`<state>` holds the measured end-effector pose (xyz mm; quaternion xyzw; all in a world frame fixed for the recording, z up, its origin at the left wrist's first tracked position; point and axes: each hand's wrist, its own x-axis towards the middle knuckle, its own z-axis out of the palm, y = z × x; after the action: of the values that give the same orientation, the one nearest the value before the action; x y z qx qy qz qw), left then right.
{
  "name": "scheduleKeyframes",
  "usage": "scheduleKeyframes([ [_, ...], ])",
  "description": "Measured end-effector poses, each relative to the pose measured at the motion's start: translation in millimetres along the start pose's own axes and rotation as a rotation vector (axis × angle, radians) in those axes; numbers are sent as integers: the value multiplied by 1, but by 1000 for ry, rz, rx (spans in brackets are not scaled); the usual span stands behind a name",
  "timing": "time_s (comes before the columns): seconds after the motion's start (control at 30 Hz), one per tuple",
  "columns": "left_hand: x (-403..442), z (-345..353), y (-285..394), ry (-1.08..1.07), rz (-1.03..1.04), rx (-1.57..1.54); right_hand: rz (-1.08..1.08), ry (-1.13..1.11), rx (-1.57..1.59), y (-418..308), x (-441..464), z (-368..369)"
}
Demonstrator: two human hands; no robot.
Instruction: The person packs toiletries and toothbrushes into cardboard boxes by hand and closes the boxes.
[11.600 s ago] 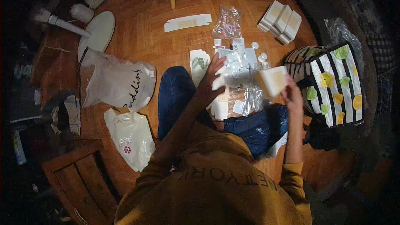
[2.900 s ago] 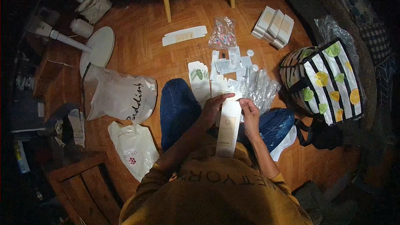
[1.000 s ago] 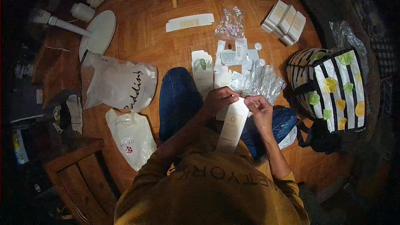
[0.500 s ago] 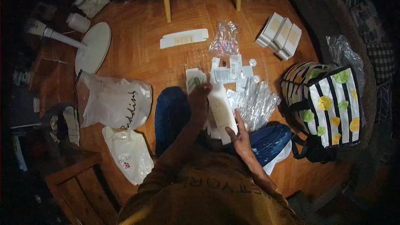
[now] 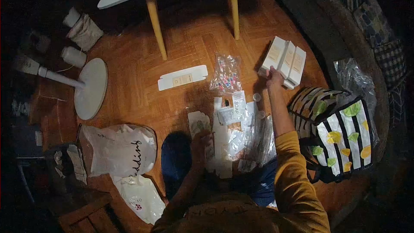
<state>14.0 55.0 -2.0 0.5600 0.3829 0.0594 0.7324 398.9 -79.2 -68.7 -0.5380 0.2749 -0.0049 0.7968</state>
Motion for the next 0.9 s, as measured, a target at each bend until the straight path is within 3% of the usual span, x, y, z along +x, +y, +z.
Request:
scheduleKeyframes([
  [0.07,-7,-10,-10,20,9,-17,131,110,328,13,16,0],
  [0.17,-10,-16,-16,70,-39,-26,182,100,384,9,10,-5],
  [0.23,-10,-19,-18,96,-88,-12,189,-19,337,41,84,-33],
  [0.33,3,-21,-30,54,-73,-52,81,390,529,20,39,4],
  [0.4,8,-23,-42,-21,101,-8,-51,-145,358,26,27,-27],
  [0.43,4,-23,-46,-13,66,3,180,-14,267,34,27,-35],
  [0.5,8,-11,-39,-45,31,55,-96,-375,-30,50,-42,-67],
  [0.57,16,-14,-71,-95,-8,60,-382,-525,-459,75,-104,-98],
  [0.6,15,-16,-86,-145,-45,71,-326,-572,-499,93,-139,-121],
  [0.63,9,-15,-91,-141,-56,71,-50,-579,-643,75,-190,-129],
  [0.67,4,-10,-94,-118,-223,-16,-169,-615,-731,89,-218,-148],
  [0.7,2,-4,-95,-96,-380,-106,-90,-603,-684,107,-240,-172],
  [0.73,4,-1,-110,-96,-373,-108,-140,-624,-836,136,-253,-204],
  [0.77,11,0,-137,-101,-269,90,-192,-642,-986,157,-265,-231],
  [0.8,13,2,-151,-105,-166,289,-171,-554,-1030,145,-294,-237],
  [0.87,-2,16,-134,-42,-83,281,-154,-463,-1071,128,-339,-237],
  [0.9,-4,19,-129,23,-2,271,-352,-375,-1173,126,-349,-238],
])
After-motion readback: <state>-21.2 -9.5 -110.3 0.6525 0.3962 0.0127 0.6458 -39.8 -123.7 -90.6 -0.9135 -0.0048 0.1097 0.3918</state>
